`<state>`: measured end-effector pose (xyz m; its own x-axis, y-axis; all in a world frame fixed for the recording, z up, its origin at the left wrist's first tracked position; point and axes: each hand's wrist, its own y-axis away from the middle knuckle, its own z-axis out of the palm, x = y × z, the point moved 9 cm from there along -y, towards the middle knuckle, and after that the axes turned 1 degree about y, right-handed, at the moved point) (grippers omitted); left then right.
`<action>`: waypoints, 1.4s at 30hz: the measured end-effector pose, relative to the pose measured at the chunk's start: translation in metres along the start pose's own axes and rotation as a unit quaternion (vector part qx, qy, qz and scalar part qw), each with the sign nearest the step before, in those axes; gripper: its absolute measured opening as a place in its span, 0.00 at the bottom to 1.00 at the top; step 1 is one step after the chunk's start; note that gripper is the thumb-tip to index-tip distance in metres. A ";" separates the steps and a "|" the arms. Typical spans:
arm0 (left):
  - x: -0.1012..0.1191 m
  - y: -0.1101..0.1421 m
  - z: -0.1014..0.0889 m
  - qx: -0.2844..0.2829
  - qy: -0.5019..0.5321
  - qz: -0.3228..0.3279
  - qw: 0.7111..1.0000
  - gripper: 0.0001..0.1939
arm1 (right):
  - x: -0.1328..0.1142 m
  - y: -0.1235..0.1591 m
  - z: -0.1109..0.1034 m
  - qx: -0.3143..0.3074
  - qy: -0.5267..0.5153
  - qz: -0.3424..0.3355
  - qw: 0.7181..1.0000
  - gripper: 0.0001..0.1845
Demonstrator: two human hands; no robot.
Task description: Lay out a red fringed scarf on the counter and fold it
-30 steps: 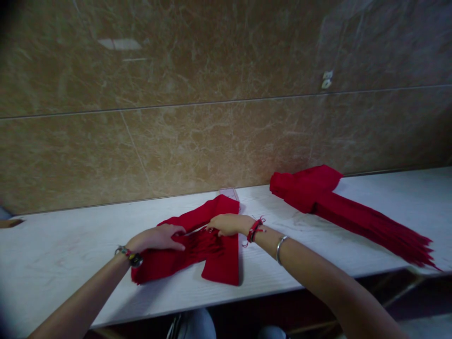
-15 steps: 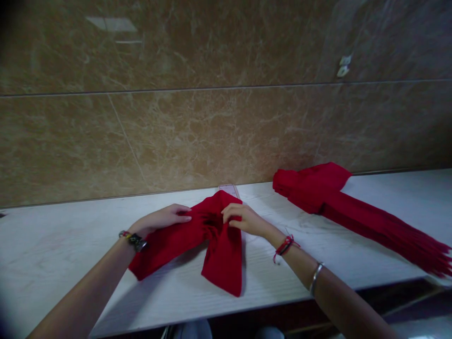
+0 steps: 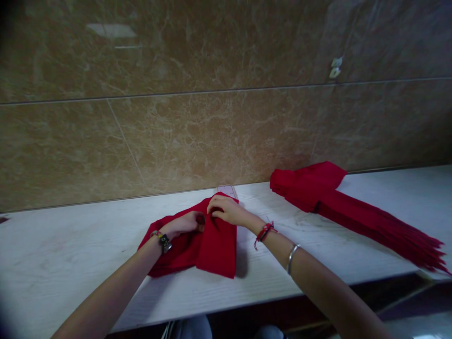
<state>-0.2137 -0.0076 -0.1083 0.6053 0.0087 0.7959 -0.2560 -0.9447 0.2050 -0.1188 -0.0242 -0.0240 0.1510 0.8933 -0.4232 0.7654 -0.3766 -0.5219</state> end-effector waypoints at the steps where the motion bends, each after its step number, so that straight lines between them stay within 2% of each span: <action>1: 0.000 0.001 -0.004 -0.002 0.004 0.003 1.000 0.14 | 0.001 -0.005 0.006 -0.016 0.007 -0.002 1.000 0.07; 2: 0.000 0.004 -0.010 0.006 0.004 0.007 1.000 0.14 | 0.003 -0.009 0.013 -0.029 0.015 -0.002 0.999 0.07; 4: -0.001 0.015 -0.030 0.070 -0.010 0.005 0.997 0.14 | 0.009 -0.015 0.024 -0.031 0.028 0.010 0.999 0.05; 6: 0.000 0.032 -0.049 0.158 -0.040 -0.001 0.987 0.15 | 0.018 -0.016 0.027 -0.001 0.038 0.040 0.998 0.07; 7: 0.002 0.040 -0.051 0.182 -0.056 -0.003 0.982 0.17 | 0.023 -0.013 0.024 0.026 0.042 0.062 0.997 0.08; 8: 0.005 0.046 -0.048 0.183 -0.067 -0.004 0.981 0.19 | 0.029 -0.007 0.017 0.058 0.048 0.088 0.993 0.08; 11: 0.012 0.050 -0.017 0.122 -0.082 0.010 0.989 0.21 | 0.049 0.028 -0.008 0.142 0.069 0.194 0.968 0.04; 13: 0.012 0.047 -0.002 0.106 -0.073 0.010 0.992 0.20 | 0.060 0.056 -0.016 0.128 0.069 0.261 0.954 0.03; 14: 0.010 0.044 0.002 0.107 -0.060 0.009 0.992 0.19 | 0.063 0.068 -0.014 0.098 0.060 0.282 0.952 0.04; 16: 0.004 0.037 0.005 0.105 -0.018 0.000 0.994 0.17 | 0.063 0.085 -0.002 0.026 0.029 0.293 0.955 0.11; 19: -0.004 0.033 0.005 0.097 0.041 -0.017 0.994 0.12 | 0.054 0.088 0.019 -0.022 -0.007 0.264 0.964 0.22; 21: -0.007 0.035 0.004 0.095 0.062 -0.026 0.993 0.11 | 0.051 0.081 0.031 -0.016 0.003 0.253 0.967 0.20; 24: -0.004 0.038 0.003 0.099 0.067 -0.022 0.993 0.11 | 0.052 0.072 0.041 0.014 0.047 0.266 0.963 0.08; 25: -0.003 0.038 0.003 0.103 0.060 -0.018 0.993 0.11 | 0.052 0.071 0.041 0.025 0.057 0.271 0.961 0.07; 27: -0.001 0.038 0.001 0.112 0.040 -0.014 0.993 0.11 | 0.046 0.071 0.035 0.045 0.056 0.271 0.960 0.08; 29: -0.001 0.037 -0.002 0.115 0.026 -0.016 0.993 0.12 | 0.037 0.074 0.021 0.063 0.037 0.264 0.962 0.06; 32: -0.002 0.036 -0.006 0.116 0.009 -0.011 0.993 0.12 | 0.022 0.087 -0.014 0.072 0.028 0.250 0.965 0.03; 35: -0.002 0.038 -0.014 0.129 -0.028 -0.003 0.991 0.13 | 0.017 0.113 -0.056 0.074 0.063 0.256 0.962 0.07; 37: -0.005 0.040 -0.015 0.130 -0.053 -0.012 0.990 0.13 | 0.021 0.134 -0.071 0.022 0.085 0.279 0.956 0.08; 39: -0.006 0.041 -0.011 0.117 -0.074 -0.017 0.990 0.14 | 0.027 0.151 -0.072 -0.061 0.084 0.298 0.949 0.08; 40: -0.004 0.042 -0.009 0.111 -0.084 -0.013 0.990 0.14 | 0.029 0.155 -0.070 -0.086 0.079 0.299 0.947 0.12; 42: 0.001 0.043 -0.004 0.105 -0.106 0.000 0.989 0.15 | 0.030 0.149 -0.066 -0.078 0.078 0.287 0.951 0.18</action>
<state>-0.2271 -0.0464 -0.0962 0.7556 -0.0391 0.6538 -0.1076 -0.9921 0.0651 0.0411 -0.0373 -0.0657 0.6549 0.5811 -0.4831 0.6102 -0.7838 -0.1155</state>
